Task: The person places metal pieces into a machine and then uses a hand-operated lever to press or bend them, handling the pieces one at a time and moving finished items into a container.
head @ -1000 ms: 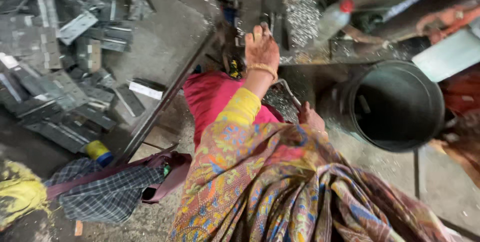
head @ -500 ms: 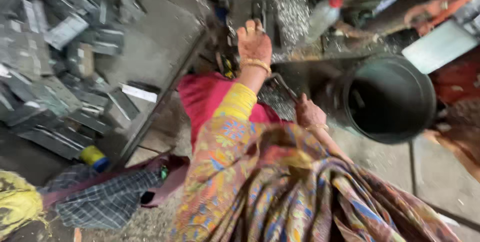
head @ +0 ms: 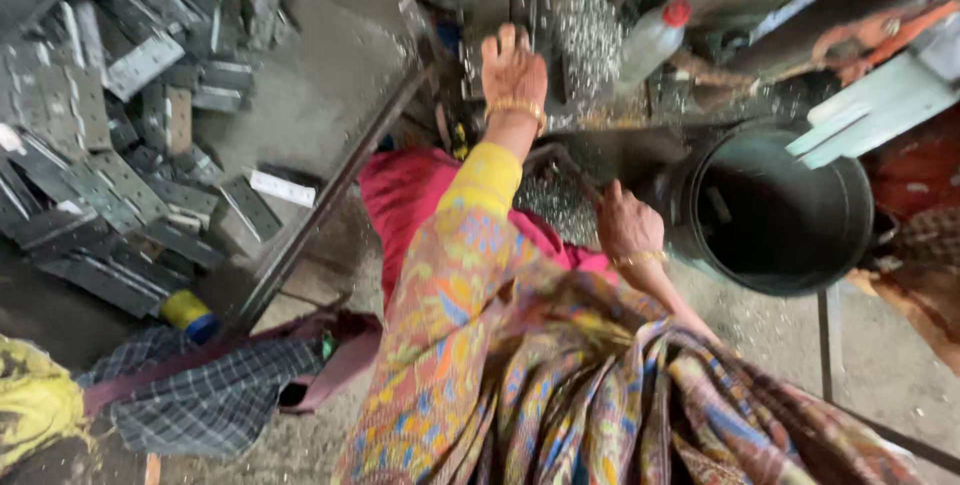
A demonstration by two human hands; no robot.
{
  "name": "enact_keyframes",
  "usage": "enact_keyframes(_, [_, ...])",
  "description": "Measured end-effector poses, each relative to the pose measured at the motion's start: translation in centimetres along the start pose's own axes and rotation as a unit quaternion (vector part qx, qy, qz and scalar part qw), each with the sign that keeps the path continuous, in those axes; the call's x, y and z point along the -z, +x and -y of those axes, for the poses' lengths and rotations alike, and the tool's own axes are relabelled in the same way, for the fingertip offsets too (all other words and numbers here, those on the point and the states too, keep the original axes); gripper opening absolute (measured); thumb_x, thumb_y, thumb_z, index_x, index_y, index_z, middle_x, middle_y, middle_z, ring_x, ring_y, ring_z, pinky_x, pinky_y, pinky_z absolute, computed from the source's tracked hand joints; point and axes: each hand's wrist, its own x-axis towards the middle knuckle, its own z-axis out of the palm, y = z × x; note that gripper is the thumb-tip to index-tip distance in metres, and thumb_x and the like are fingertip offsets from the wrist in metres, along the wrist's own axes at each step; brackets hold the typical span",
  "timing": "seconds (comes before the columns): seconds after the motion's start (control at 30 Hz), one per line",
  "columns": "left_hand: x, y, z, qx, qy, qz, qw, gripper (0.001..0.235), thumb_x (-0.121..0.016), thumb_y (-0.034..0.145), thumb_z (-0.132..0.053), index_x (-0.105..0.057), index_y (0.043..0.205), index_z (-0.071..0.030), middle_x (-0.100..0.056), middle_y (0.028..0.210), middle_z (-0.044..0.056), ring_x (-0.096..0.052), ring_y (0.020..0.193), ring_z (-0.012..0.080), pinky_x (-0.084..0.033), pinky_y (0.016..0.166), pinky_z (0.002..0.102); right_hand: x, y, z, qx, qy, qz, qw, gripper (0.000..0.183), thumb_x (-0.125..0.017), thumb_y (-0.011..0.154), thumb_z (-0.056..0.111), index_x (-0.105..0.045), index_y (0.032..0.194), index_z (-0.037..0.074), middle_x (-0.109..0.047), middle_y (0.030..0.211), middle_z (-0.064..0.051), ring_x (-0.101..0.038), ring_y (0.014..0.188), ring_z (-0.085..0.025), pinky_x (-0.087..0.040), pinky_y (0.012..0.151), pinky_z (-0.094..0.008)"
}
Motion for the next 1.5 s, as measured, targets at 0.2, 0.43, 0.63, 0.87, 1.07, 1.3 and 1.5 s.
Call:
enact_keyframes(0.2, [-1.3,-0.4,0.9,0.024,-0.005,-0.125,0.992,0.03,-0.058,0.088,-0.021,-0.079,0.107,-0.011,-0.059,0.14,0.006,-0.045,0.131,0.0273,-0.036,0.099,0.047,-4.1,3.4,0.4,-0.016,0.059,0.031,0.998,0.04,-0.061,0.092,0.034,-0.053,0.12,0.008,-0.072,0.094,-0.022,-0.07,0.085,-0.045,-0.055,0.068,-0.056])
enact_keyframes(0.43, [-0.4,2.9,-0.6,0.049,0.032,0.029,0.998,0.03,-0.059,0.091,-0.019,-0.077,0.114,-0.014,-0.048,0.15,0.007,-0.036,0.139,0.028,-0.031,0.105,0.045,-4.5,2.6,-1.9,0.019,-0.003,-0.041,0.999,0.045,-0.056,0.099,0.038,-0.049,0.131,0.007,-0.071,0.088,-0.022,-0.07,0.076,-0.042,-0.055,0.061,-0.055])
enact_keyframes(0.63, [0.1,2.2,-0.8,0.077,0.02,0.056,0.995,0.033,-0.056,0.093,-0.02,-0.071,0.121,-0.015,-0.034,0.161,0.008,-0.032,0.141,0.0286,-0.03,0.106,0.047,-6.3,4.4,-1.6,0.045,0.059,0.006,0.997,0.048,-0.058,0.095,0.037,-0.05,0.131,0.006,-0.071,0.083,-0.021,-0.071,0.073,-0.042,-0.054,0.058,-0.054])
enact_keyframes(0.87, [-1.1,-11.2,11.4,0.153,-0.202,-0.277,0.927,0.054,-0.074,0.077,-0.026,-0.066,0.13,-0.016,-0.062,0.133,0.008,-0.058,0.125,0.028,-0.042,0.107,0.049,9.1,-2.8,1.6,0.241,-0.069,-0.281,0.926,0.069,-0.069,0.087,0.024,-0.048,0.144,-0.008,-0.059,0.136,-0.03,-0.059,0.122,-0.051,-0.053,0.099,-0.053])
enact_keyframes(1.07, [-7.2,-18.3,24.8,0.508,0.008,-0.133,0.851,0.059,-0.07,0.072,-0.024,-0.065,0.126,-0.002,-0.067,0.12,0.02,-0.063,0.112,0.0376,-0.048,0.095,0.05,21.9,-6.9,5.4,0.191,-0.031,-0.312,0.93,0.061,-0.075,0.102,0.029,-0.046,0.139,-0.01,-0.052,0.134,-0.031,-0.046,0.135,-0.05,-0.039,0.117,-0.055])
enact_keyframes(1.3, [-13.1,-9.3,24.7,0.226,-0.083,-0.254,0.937,0.05,-0.06,0.081,0.001,-0.069,0.129,-0.01,-0.067,0.115,0.018,-0.065,0.104,0.0368,-0.053,0.09,0.044,22.6,-13.2,5.9,0.152,-0.049,-0.271,0.949,0.054,-0.073,0.101,0.032,-0.051,0.133,-0.006,-0.057,0.125,-0.028,-0.051,0.125,-0.048,-0.042,0.107,-0.054])
enact_keyframes(1.5, [-12.0,-8.1,24.9,0.32,-0.07,-0.245,0.913,0.035,-0.073,0.08,-0.027,-0.066,0.11,-0.01,-0.07,0.116,0.018,-0.066,0.106,0.0365,-0.053,0.091,0.044,22.3,-15.4,5.1,0.115,-0.059,-0.243,0.961,0.048,-0.072,0.1,0.034,-0.056,0.128,-0.002,-0.061,0.117,-0.025,-0.056,0.116,-0.046,-0.045,0.1,-0.054])
